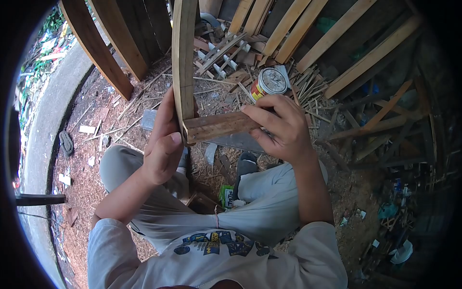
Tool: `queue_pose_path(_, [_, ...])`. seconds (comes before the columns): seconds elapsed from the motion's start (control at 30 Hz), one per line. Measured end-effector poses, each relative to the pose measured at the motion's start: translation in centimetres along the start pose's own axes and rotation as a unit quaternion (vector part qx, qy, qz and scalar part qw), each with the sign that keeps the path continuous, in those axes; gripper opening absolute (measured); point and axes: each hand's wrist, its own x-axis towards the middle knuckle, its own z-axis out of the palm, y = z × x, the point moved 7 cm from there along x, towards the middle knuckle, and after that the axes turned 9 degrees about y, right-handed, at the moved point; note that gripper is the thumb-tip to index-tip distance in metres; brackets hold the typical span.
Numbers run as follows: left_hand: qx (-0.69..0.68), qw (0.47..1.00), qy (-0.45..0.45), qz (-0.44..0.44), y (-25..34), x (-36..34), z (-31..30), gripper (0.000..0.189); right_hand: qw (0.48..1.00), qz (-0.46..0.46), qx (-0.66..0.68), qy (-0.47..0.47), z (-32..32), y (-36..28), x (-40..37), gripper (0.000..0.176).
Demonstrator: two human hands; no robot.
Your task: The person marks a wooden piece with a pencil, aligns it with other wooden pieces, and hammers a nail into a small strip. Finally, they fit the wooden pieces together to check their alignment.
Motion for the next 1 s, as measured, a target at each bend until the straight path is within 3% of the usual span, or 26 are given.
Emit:
queue_pose_path(0.1, [-0.017, 1.0, -0.001, 0.012, -0.14, -0.07, -0.12, 0.104, 1.0, -0.003, -0.003, -0.002, 0.02, 0.04, 0.02, 0.062])
queue_pose_path(0.17, [0.018, 0.996, -0.057, 0.062, 0.34, -0.27, 0.13, 0.1, 1.0, -0.004, -0.003, -0.002, 0.06, 0.03, 0.02, 0.062])
queue_pose_path(0.27, [0.043, 0.995, -0.045, 0.08, 0.09, -0.32, 0.13, 0.098, 1.0, -0.007, 0.007, 0.0, 0.07, -0.05, 0.05, 0.062])
queue_pose_path(1.0, [0.081, 0.991, -0.047, 0.096, -0.19, -0.58, 0.02, 0.098, 1.0, -0.02, 0.013, -0.003, 0.1, -0.55, 0.23, 0.06])
